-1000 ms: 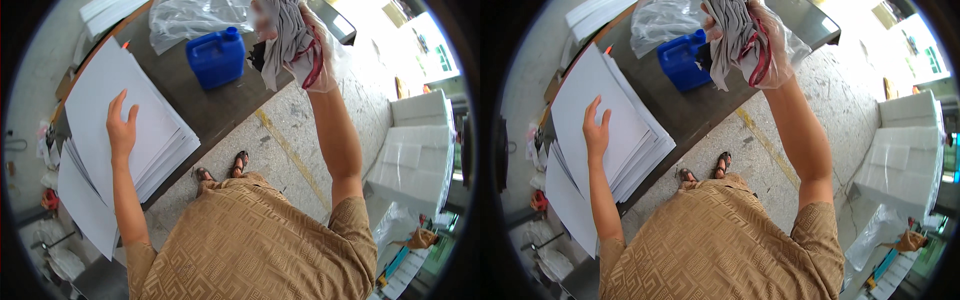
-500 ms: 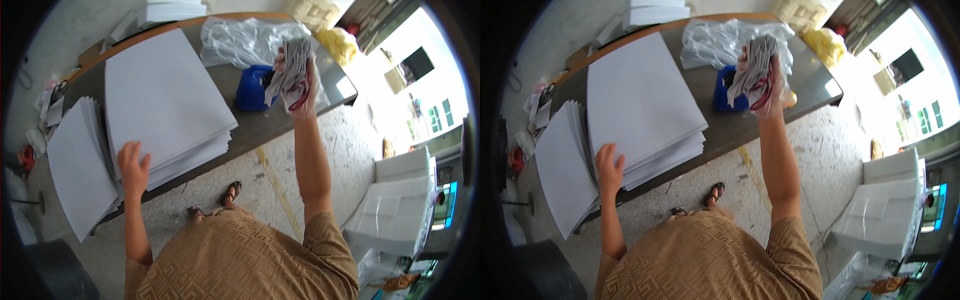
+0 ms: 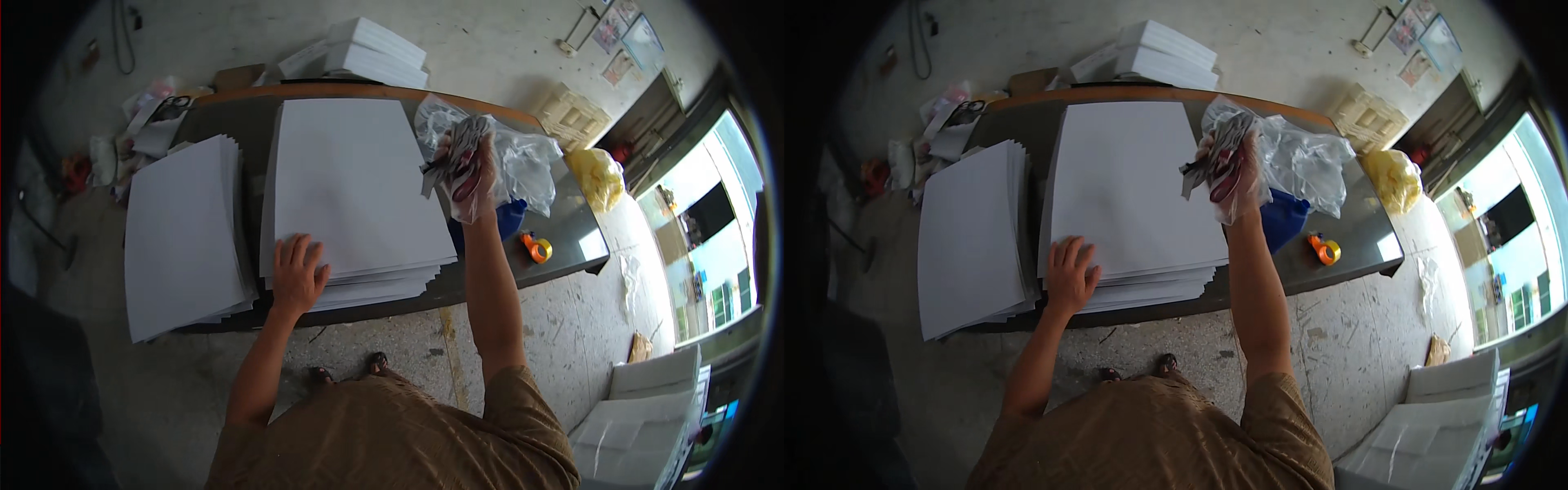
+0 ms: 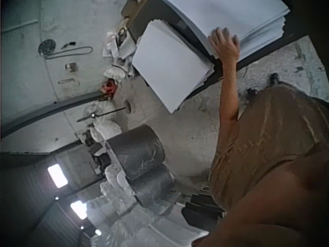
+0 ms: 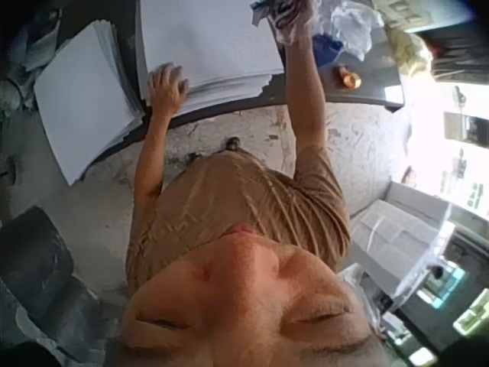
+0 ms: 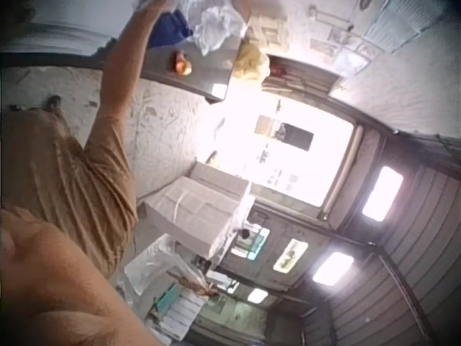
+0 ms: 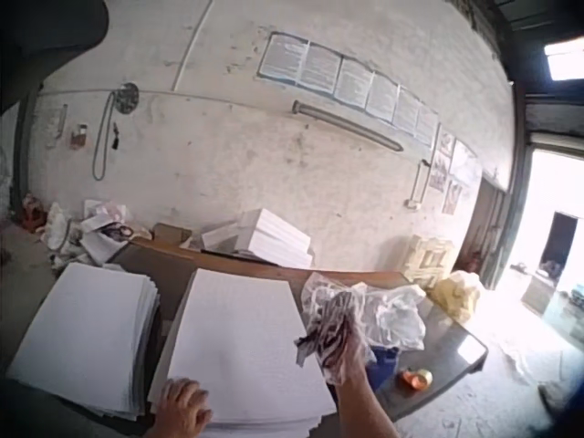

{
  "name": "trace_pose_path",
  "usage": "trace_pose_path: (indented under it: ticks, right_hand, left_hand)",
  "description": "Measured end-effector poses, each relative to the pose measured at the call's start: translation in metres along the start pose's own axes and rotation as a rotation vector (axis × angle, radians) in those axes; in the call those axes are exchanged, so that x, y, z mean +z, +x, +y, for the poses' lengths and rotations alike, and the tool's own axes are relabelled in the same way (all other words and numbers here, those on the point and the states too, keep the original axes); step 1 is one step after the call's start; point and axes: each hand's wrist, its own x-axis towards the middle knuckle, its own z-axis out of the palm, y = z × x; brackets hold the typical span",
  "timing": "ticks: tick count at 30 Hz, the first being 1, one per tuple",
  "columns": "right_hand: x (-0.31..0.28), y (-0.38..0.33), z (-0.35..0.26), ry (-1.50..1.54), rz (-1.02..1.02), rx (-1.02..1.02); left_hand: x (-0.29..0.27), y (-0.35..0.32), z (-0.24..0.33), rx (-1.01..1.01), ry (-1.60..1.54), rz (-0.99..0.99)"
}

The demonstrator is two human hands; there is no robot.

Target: The person wipes the surface of large white panels with a cloth. They repeatedly pick up a panel, wipe it, and place it back on the stack. At one point, they pour liquid from a blue bottle onto the cloth before resuming wiping.

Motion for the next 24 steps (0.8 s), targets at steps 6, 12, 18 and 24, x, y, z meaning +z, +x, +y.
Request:
trace_pose_path:
  ticks: [6,12,18,24]
  right_hand:
    - [-0.012,0.027,0.025,-0.610,0.206,-0.088]
    - [-0.006,-0.003,-0.007,-0.084,0.323,-0.157]
    - [-0.081,0.037,-0.030,0.038,-0.077,0.248]
    - [-0.046,-0.002,0.000,-0.777,0.148,0.300]
  left_hand:
    - [0.006,0.000,0.002,-0.016,0.007,0.034]
    - [0.014,-0.002,-0.001,-0.027,0.035,0.068]
    - [0.009,-0.002,0.007,-0.087,0.111,0.103]
    - [0.000,-0.073,-0.001,-0.178,0.133,0.217]
